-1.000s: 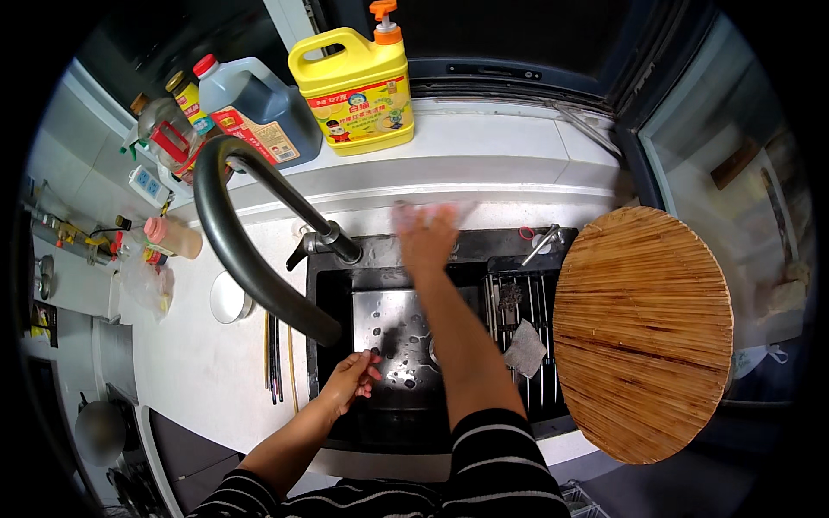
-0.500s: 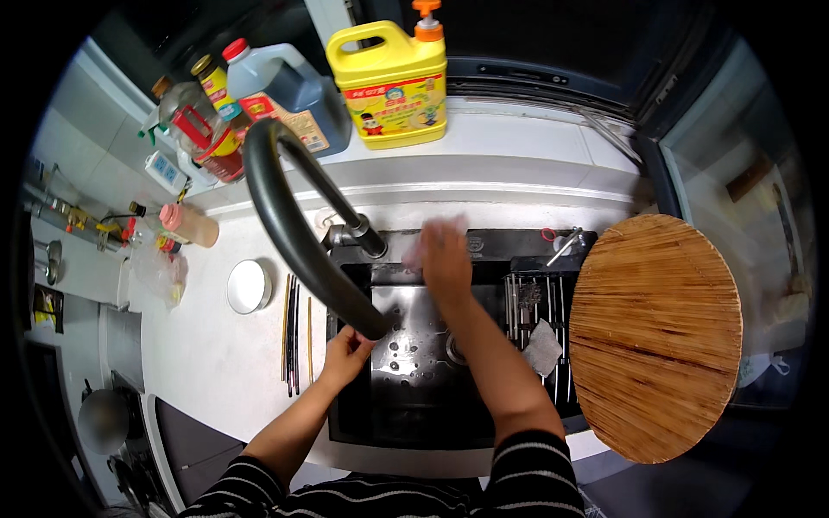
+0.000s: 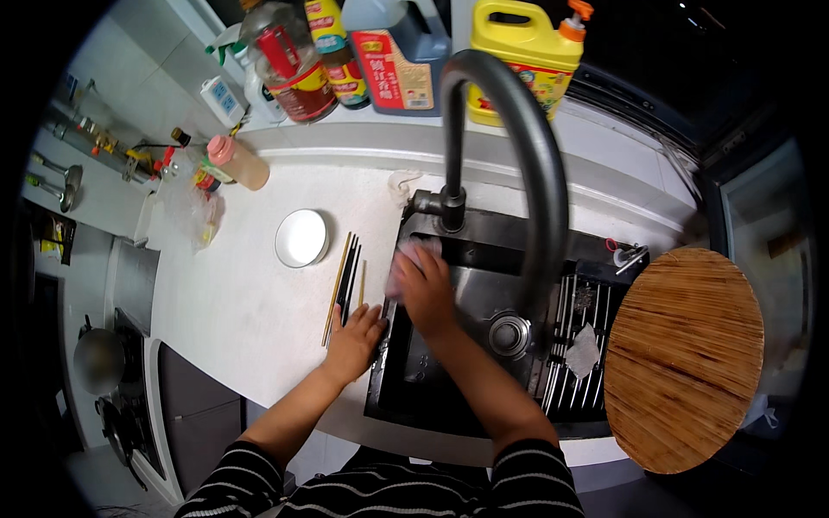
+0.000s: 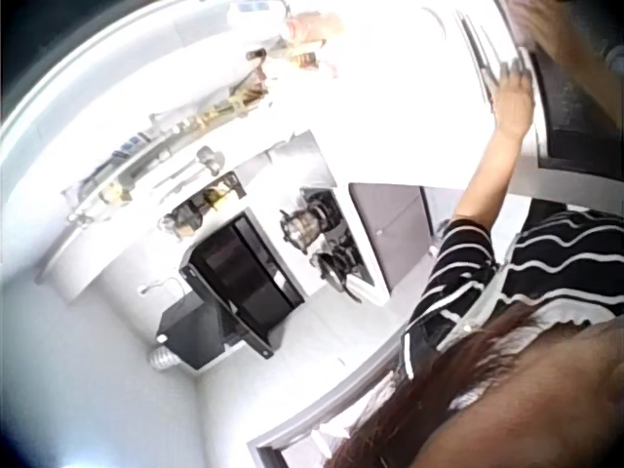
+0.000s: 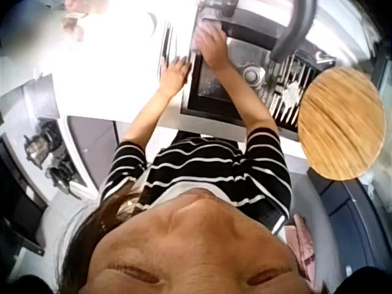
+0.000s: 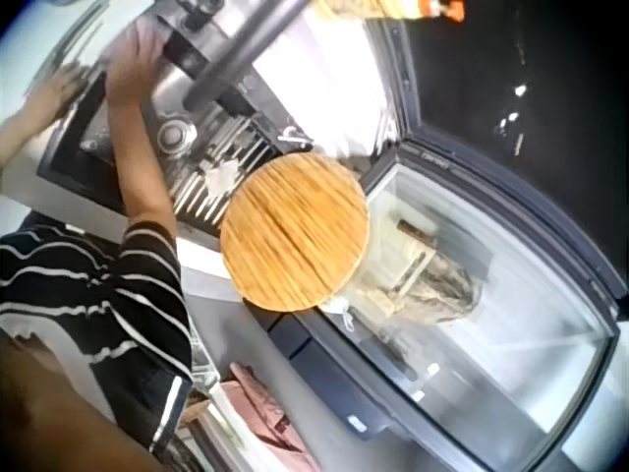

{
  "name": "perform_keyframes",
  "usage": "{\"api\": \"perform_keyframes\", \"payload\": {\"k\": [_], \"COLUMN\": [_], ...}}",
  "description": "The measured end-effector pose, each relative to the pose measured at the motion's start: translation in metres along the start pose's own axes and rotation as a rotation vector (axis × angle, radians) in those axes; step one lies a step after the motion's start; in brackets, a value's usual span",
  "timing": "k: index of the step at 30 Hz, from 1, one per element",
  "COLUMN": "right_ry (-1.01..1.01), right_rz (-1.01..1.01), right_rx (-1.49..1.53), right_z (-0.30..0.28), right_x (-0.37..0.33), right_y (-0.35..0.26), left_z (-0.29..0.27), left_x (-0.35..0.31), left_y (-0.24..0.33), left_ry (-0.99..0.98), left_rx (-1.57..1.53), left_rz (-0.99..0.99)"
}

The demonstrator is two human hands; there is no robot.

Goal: The person washes a cloth and several chopsticks in a sink using soap and water. They apply liquid soap to the cloth, scrub it with their hands under a faucet, and rinse the chopsticks before placing them on a drying rack.

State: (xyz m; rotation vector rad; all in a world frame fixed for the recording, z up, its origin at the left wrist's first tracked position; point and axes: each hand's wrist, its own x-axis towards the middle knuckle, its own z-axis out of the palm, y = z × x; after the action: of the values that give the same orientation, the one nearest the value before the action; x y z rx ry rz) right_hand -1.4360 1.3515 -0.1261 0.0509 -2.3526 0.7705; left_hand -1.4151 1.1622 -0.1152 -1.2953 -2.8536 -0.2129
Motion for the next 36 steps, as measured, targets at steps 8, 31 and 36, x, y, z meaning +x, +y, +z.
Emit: {"api": "perform_keyframes", "payload": {"k": [8, 31, 36], "right_ry": [-0.287, -0.395, -0.323], "right_rz": [0.127, -0.119, -0.001], "right_rx": [-0.213, 0.070, -0.035], "right_z": [0.104, -0.007, -0.081], "right_x": [0.053, -0.186, -0.282], "right_y": [0.008, -0.144, -0.119], "left_z": [-0.003, 0.017, 0.016], "left_x": [-0.012, -0.032, -0.034], "left_y": [-0.033, -0.080, -0.061], "left_ry": [0.033, -0.008, 0.058], "left_rx": [-0.036, -0.294, -0.256], "left_rz": [0.011, 0.291, 0.260]}}
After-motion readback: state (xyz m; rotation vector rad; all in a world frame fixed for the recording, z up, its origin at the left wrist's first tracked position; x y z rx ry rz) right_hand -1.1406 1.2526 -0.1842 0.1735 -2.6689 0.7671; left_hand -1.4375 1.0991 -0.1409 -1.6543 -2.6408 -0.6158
